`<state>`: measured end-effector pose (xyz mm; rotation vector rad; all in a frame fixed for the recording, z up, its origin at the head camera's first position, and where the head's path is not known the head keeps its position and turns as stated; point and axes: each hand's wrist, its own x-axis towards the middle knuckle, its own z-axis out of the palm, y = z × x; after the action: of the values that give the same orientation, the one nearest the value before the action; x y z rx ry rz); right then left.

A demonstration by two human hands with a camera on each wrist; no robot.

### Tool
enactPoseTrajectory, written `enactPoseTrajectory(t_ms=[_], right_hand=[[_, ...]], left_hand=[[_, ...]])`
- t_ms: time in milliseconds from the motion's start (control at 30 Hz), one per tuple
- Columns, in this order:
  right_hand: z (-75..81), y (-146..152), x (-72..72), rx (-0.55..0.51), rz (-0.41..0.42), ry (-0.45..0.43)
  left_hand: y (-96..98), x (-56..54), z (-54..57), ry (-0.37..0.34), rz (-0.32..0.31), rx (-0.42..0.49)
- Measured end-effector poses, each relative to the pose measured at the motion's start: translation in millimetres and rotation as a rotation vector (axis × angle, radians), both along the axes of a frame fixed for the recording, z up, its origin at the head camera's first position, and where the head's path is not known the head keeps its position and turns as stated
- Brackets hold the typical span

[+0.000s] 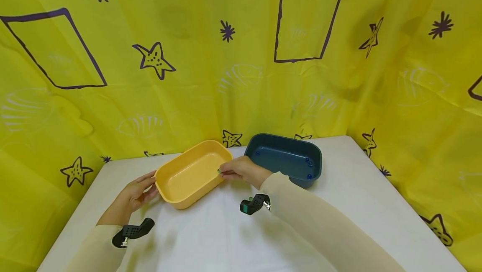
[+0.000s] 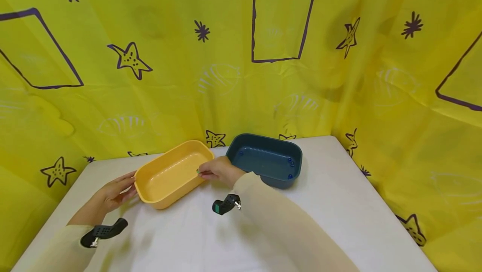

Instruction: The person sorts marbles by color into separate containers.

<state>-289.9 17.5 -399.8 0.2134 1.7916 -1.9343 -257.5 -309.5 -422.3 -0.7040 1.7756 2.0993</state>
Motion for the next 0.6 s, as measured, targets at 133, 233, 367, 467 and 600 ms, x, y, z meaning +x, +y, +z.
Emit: enactPoseTrajectory(t_ms=[133,233,367,467,600], right_hand=[[1.3,-4.6,-1.1,-0.023,-0.01,-0.015],[2.2,-7.8,-1.7,-0.028,-0.019,-0.024],[3.0,-11.3,-2.5,-0.012,-0.042,-0.034],[1.4,-13.4,-3.5,-0.003,-0.059,-0.039],[-0.4,-15.1,-4.3,-0.012,-0.065,-0.036]], left_hand=[[-0.1,0.7,0.1,0.002,-0.004,0.001],[-0.3,1.0,-0.1,0.008,-0.007,0.012],[-0.9,1.9,-0.8,0.019,-0.006,0.027],[-0.8,2.0,-0.7,0.023,-0.008,0.025],[-0.9,1.6,-0.7,0.024,-0.009,0.02]])
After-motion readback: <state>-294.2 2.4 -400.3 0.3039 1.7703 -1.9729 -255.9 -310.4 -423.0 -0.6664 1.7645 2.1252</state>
